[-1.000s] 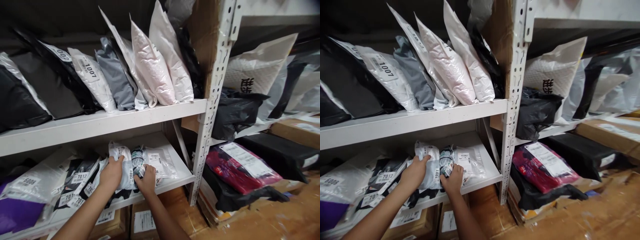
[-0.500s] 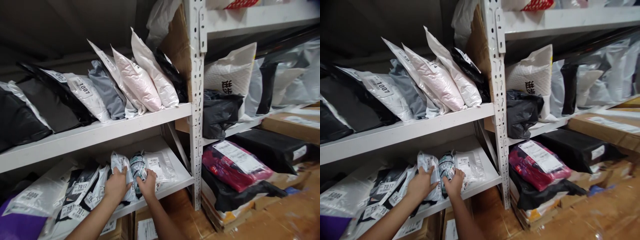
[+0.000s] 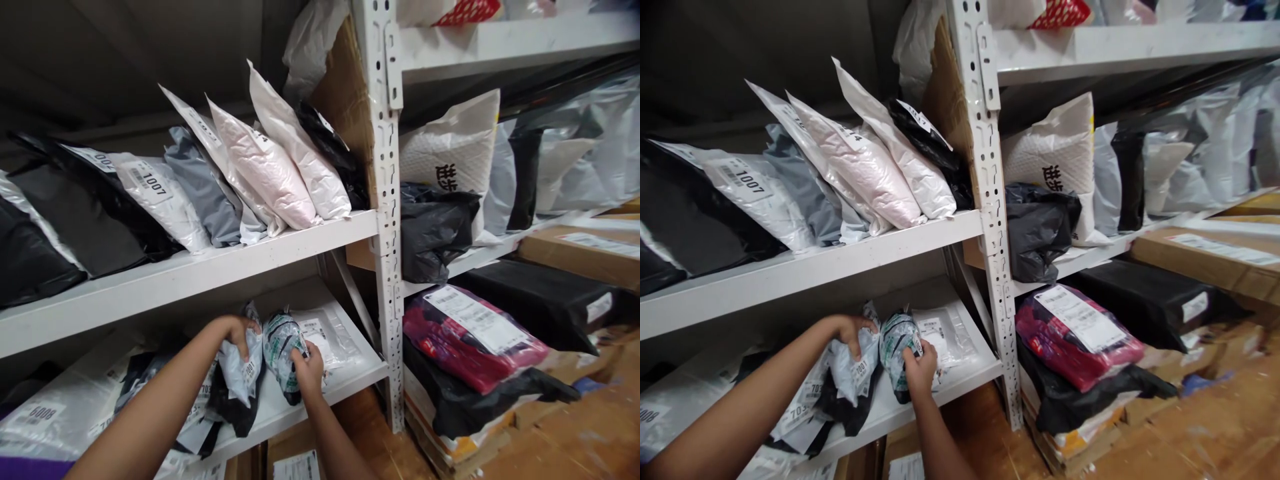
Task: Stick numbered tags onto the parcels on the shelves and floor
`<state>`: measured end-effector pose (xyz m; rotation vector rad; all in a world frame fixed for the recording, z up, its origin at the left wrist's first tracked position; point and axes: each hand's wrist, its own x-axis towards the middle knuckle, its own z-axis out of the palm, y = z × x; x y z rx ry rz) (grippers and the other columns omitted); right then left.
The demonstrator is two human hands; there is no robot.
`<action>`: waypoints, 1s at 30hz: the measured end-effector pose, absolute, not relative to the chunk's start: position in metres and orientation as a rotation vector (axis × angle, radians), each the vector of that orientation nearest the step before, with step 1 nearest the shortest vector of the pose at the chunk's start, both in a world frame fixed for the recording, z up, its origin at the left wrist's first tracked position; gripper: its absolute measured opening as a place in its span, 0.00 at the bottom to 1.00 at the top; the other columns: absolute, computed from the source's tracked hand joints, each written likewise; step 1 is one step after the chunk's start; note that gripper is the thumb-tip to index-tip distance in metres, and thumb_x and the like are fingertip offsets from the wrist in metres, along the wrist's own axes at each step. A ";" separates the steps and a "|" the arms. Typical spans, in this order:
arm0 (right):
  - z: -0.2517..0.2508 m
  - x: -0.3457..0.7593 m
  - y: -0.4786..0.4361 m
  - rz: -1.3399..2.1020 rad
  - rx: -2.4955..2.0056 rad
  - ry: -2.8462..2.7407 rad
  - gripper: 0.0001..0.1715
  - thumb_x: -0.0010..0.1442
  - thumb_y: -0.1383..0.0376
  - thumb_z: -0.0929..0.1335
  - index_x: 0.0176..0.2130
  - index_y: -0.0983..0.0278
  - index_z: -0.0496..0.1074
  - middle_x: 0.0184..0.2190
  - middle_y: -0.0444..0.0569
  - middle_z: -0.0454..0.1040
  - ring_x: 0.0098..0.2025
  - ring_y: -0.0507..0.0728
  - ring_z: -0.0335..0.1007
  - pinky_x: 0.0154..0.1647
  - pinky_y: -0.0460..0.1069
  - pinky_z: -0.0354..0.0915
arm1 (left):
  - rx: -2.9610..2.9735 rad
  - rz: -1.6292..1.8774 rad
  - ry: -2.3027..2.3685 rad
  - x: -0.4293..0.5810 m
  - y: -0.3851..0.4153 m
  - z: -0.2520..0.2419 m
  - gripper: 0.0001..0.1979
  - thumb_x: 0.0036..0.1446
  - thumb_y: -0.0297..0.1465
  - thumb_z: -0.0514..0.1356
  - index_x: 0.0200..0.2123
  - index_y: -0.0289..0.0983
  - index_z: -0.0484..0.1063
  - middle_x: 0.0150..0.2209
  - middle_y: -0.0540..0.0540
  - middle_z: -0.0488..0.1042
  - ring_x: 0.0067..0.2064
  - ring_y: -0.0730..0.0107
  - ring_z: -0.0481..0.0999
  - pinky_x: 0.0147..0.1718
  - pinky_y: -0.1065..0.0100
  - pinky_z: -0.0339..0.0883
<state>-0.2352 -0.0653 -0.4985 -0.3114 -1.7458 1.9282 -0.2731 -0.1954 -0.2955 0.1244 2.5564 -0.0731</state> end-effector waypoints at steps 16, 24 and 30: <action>-0.509 -0.238 -0.074 2.099 -0.401 -1.524 0.17 0.44 0.59 0.66 0.32 0.67 0.74 0.24 0.46 0.73 0.29 0.57 0.66 0.29 0.48 0.63 | 0.242 0.074 2.345 -0.319 -0.219 -0.347 0.32 0.26 0.37 0.70 0.43 0.40 0.77 0.45 0.48 0.79 0.48 0.54 0.75 0.49 0.60 0.69; -0.510 -0.232 -0.079 1.999 -0.349 -1.579 0.19 0.45 0.60 0.65 0.38 0.66 0.71 0.32 0.51 0.71 0.37 0.61 0.67 0.40 0.54 0.65 | 0.243 -0.112 2.543 -0.312 -0.197 -0.354 0.15 0.37 0.26 0.67 0.34 0.35 0.76 0.36 0.46 0.80 0.41 0.60 0.78 0.41 0.60 0.73; -0.507 -0.206 -0.097 1.567 0.063 -1.925 0.39 0.40 0.72 0.67 0.54 0.63 0.64 0.43 0.56 0.62 0.49 0.68 0.57 0.53 0.66 0.56 | 0.150 -0.109 3.241 -0.269 -0.210 -0.328 0.17 0.56 0.35 0.54 0.48 0.35 0.67 0.53 0.36 0.70 0.55 0.52 0.68 0.56 0.57 0.59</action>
